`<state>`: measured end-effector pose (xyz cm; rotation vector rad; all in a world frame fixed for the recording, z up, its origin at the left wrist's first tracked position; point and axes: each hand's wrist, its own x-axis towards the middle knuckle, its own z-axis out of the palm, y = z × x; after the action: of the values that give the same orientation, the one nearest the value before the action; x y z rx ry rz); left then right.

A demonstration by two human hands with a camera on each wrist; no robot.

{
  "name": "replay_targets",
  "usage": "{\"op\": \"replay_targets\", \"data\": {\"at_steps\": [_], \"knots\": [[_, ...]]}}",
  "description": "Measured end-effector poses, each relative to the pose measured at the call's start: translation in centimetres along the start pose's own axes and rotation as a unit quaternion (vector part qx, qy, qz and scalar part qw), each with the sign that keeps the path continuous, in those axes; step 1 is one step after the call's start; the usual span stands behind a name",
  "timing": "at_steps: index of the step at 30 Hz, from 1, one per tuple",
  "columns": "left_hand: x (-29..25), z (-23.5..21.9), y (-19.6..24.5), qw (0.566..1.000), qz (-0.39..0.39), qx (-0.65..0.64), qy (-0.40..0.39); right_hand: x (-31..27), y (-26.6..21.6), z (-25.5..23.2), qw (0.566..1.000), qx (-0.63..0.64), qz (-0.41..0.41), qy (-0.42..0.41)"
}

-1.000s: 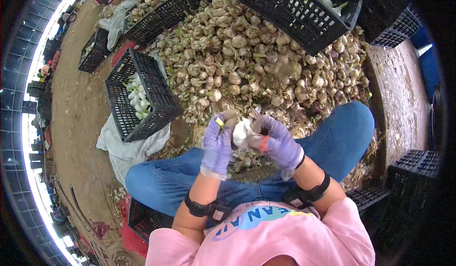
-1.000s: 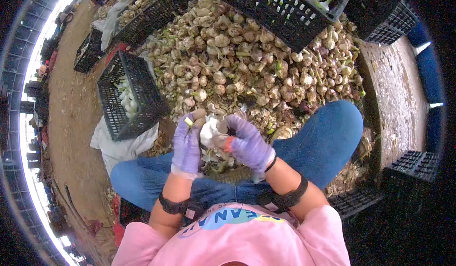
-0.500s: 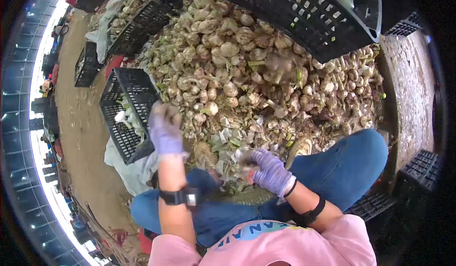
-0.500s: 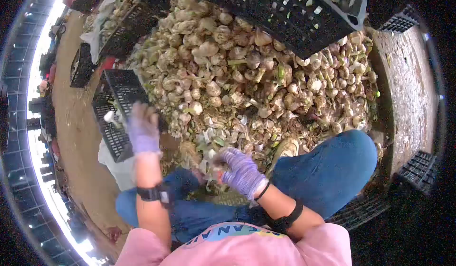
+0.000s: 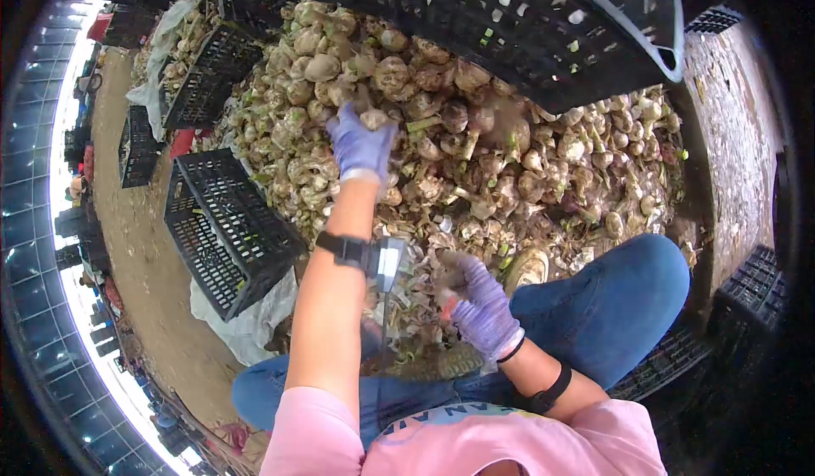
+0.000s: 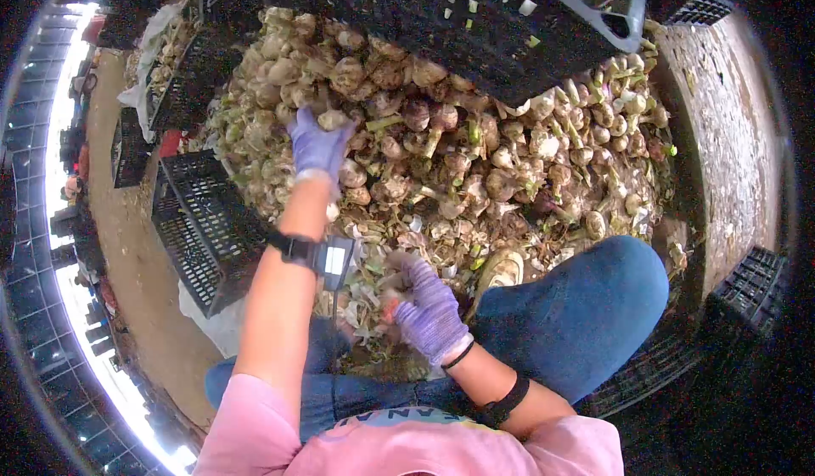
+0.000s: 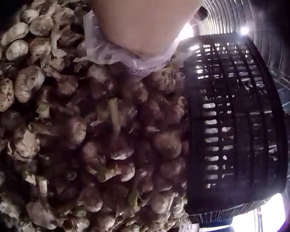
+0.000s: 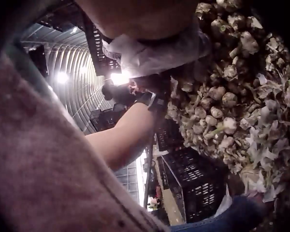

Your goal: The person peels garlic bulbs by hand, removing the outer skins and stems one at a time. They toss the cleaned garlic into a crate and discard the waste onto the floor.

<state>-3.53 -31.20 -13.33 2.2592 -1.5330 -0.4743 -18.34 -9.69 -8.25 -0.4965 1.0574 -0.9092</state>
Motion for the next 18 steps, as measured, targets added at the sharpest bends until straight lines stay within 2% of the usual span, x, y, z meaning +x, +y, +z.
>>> {"op": "replay_targets", "data": {"at_steps": [1, 2, 3, 4, 5, 6, 7, 8, 9, 10, 11, 12, 13, 15, 18], "knots": [[-1.5, -1.0, -0.1, 0.999, 0.009, -0.050, -0.019, -0.1, -0.6, -0.1, 0.992, -0.086, -0.090, 0.002], [-3.2, -2.1, -0.3, 0.999, 0.013, -0.049, -0.017, 0.1, 0.4, -0.4, 0.992, -0.084, -0.094, 0.002], [-5.2, -3.5, -0.5, 0.967, -0.006, -0.234, -0.096, 0.6, 2.4, -0.9, 0.985, -0.089, -0.145, 0.021], [-7.4, -4.9, -0.9, 0.896, -0.024, -0.410, -0.169, 0.6, 2.9, -0.9, 0.975, -0.096, -0.196, 0.037], [-9.8, -6.1, -1.7, 0.868, 0.001, -0.459, -0.188, 0.1, 2.6, -1.1, 0.982, -0.029, -0.183, 0.018], [-12.4, -7.4, -2.6, 0.837, 0.025, -0.506, -0.206, -0.4, 1.6, -0.7, 0.993, 0.044, -0.107, 0.022], [-14.5, -9.4, -3.1, 0.913, 0.152, -0.344, -0.160, -0.8, 1.2, -0.5, 0.992, 0.039, -0.123, 0.010], [-17.0, -11.6, -2.6, 0.899, 0.117, -0.370, -0.205, -1.2, 0.9, -0.3, 0.989, 0.035, -0.141, -0.005], [-19.0, -13.0, -3.2, 0.928, 0.175, -0.282, -0.167, -1.5, 0.7, 0.1, 0.976, 0.010, -0.214, -0.041], [-20.7, -14.2, -3.7, 0.946, 0.228, -0.190, -0.128, -2.5, -0.3, 1.0, 0.973, 0.029, -0.220, -0.068], [-22.1, -15.3, -3.8, 0.947, 0.227, -0.194, -0.119, -3.5, -0.4, 1.4, 0.979, 0.005, -0.186, -0.078], [-23.2, -16.4, -3.8, 0.943, 0.262, -0.170, -0.110, -4.3, -0.4, 1.8, 0.984, -0.018, -0.154, -0.088], [-24.3, -17.2, -4.0, 0.938, 0.297, -0.146, -0.101, -4.8, -0.1, 2.3, 0.983, -0.023, -0.158, -0.094], [-25.8, -18.2, -4.6, 0.936, 0.308, -0.155, -0.077, -5.2, 0.6, 3.2, 0.971, -0.131, -0.183, -0.076], [-27.3, -19.6, -5.4, 0.929, 0.309, -0.190, -0.070, -7.1, -0.1, 3.9, 0.968, -0.154, -0.170, -0.099]]}}
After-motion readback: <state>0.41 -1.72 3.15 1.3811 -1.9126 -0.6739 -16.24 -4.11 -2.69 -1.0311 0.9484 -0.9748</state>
